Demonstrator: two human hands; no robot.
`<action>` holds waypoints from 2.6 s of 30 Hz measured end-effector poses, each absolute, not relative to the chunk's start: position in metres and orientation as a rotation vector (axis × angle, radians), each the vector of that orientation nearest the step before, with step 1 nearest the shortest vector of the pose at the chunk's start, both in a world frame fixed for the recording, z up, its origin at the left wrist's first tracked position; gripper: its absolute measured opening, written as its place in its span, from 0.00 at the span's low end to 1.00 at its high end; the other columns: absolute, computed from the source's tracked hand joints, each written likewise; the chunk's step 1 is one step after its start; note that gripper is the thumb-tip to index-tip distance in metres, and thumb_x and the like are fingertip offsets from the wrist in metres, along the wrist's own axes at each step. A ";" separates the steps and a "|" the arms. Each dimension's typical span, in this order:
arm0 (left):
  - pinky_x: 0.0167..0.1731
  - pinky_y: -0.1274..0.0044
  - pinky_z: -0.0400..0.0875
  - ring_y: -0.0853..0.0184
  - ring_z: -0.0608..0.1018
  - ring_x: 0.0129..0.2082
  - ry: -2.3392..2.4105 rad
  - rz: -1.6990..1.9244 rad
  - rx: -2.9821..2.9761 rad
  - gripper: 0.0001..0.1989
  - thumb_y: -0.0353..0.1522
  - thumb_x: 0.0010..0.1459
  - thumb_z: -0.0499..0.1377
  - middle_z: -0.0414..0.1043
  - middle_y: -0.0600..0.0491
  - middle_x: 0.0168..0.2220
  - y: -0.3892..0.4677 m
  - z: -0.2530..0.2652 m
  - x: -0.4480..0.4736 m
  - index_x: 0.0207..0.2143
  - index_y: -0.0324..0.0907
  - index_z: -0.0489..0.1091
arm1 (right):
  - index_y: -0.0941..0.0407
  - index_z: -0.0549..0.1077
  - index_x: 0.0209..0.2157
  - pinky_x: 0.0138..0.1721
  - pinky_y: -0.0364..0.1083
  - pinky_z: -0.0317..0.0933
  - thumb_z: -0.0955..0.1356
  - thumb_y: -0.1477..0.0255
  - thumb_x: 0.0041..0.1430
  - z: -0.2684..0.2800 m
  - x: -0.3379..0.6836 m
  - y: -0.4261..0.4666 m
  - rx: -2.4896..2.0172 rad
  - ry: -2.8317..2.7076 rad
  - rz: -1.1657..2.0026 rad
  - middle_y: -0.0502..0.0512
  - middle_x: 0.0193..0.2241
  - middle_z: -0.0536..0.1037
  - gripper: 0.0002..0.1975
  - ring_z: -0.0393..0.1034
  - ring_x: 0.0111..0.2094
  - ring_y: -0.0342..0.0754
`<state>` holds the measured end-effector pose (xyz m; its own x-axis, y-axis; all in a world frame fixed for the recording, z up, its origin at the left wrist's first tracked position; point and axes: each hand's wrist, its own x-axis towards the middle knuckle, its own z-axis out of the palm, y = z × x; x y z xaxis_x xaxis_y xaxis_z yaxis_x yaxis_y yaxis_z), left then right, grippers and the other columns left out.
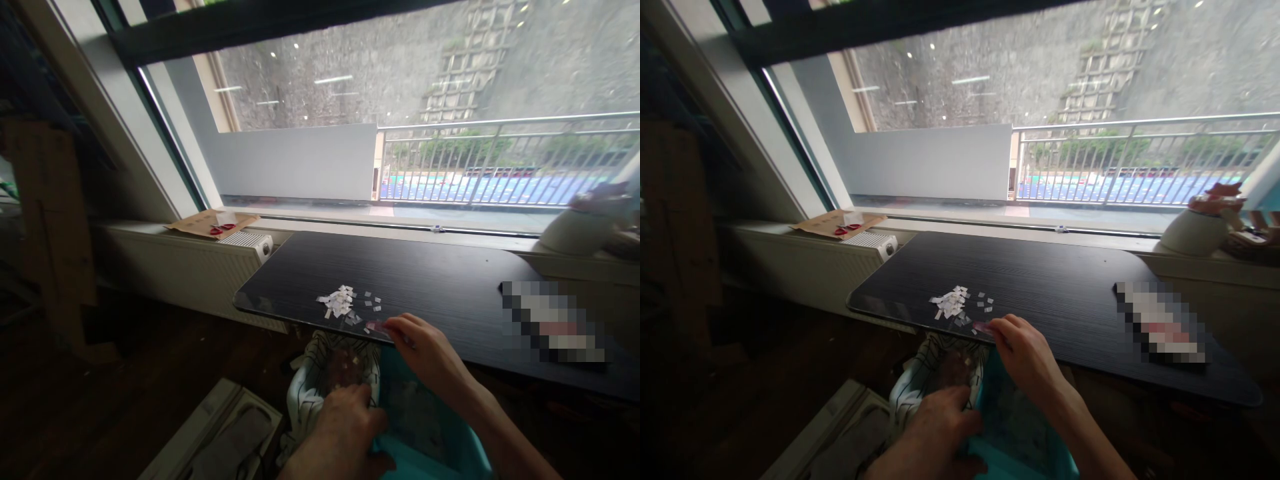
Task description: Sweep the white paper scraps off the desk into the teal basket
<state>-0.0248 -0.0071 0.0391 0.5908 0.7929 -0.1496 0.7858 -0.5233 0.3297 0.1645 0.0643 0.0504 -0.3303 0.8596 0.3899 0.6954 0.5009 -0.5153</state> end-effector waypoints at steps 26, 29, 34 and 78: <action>0.38 0.72 0.67 0.58 0.72 0.40 1.247 -0.005 2.451 0.15 0.42 0.46 0.69 0.69 0.52 0.39 -0.006 0.037 -0.023 0.35 0.46 0.72 | 0.53 0.73 0.40 0.36 0.43 0.61 0.60 0.73 0.63 0.050 0.149 0.061 -1.214 -2.171 0.281 0.53 0.35 0.75 0.11 0.68 0.35 0.47; 0.37 0.73 0.67 0.58 0.72 0.40 1.243 -0.031 2.435 0.15 0.42 0.46 0.69 0.69 0.52 0.40 -0.004 0.036 -0.024 0.34 0.46 0.73 | 0.54 0.74 0.40 0.36 0.44 0.61 0.60 0.74 0.63 0.049 0.146 0.076 -1.220 -2.188 0.221 0.54 0.35 0.75 0.11 0.69 0.35 0.47; 0.37 0.72 0.66 0.57 0.72 0.39 1.246 -0.047 2.439 0.17 0.43 0.43 0.70 0.68 0.52 0.38 -0.004 0.032 -0.026 0.34 0.46 0.73 | 0.54 0.74 0.41 0.34 0.43 0.62 0.60 0.74 0.62 0.048 0.152 0.077 -1.203 -2.246 0.239 0.54 0.34 0.75 0.11 0.69 0.34 0.46; 0.38 0.72 0.66 0.59 0.71 0.40 1.256 -0.004 2.384 0.15 0.41 0.46 0.68 0.67 0.52 0.39 -0.005 0.027 -0.028 0.34 0.45 0.72 | 0.55 0.74 0.42 0.34 0.43 0.62 0.60 0.72 0.63 0.058 0.155 0.087 -1.225 -2.237 0.201 0.55 0.34 0.76 0.13 0.70 0.34 0.46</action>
<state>-0.0285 -0.0047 0.0274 0.5868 0.7837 -0.2038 0.7850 -0.4888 0.3806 0.1547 0.0869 0.0582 -0.4141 0.8114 0.4124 0.7247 0.5681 -0.3900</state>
